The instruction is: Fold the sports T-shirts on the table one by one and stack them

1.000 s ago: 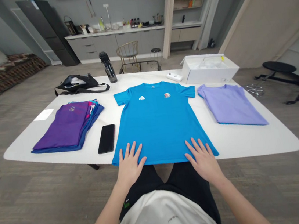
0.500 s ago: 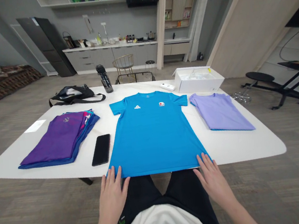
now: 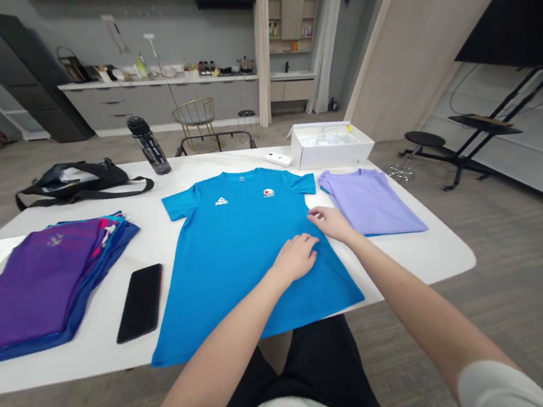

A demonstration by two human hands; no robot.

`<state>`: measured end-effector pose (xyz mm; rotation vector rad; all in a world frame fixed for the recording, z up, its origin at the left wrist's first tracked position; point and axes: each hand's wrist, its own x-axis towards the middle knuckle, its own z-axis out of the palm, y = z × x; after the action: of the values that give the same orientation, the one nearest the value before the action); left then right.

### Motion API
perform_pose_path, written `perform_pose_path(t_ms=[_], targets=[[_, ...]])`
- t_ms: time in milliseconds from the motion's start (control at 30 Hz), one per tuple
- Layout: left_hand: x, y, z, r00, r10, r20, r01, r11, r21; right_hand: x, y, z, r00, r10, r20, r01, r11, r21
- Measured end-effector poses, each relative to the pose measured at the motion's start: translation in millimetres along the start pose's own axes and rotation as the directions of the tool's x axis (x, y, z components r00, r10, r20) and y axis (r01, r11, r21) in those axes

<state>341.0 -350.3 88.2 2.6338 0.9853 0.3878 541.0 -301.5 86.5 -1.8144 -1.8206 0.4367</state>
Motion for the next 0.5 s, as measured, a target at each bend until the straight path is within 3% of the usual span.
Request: perform_pose_path(t_ms=[67,167,300,500], targets=[[40,-2,5.3,0.999,0.004,0.05,-0.006,0.999,0.037,49,13,-1,0.983,0.178,-0.038,-0.177,0.984,0.035],[82,-6,13.6,0.995,-0.019,0.094,0.013,0.998,0.06,108,35,-3,0.962,0.263,-0.069,-0.262,0.965,0.017],[125,-20,19.8,0.991,-0.109,0.078,0.104,0.992,0.065,167,63,-1,0.958,0.278,-0.076,-0.28,0.96,-0.023],[175,-41,22.4,0.944,-0.318,-0.093,0.328,0.937,0.123,227,100,10,0.956,0.288,-0.056,-0.293,0.95,-0.108]])
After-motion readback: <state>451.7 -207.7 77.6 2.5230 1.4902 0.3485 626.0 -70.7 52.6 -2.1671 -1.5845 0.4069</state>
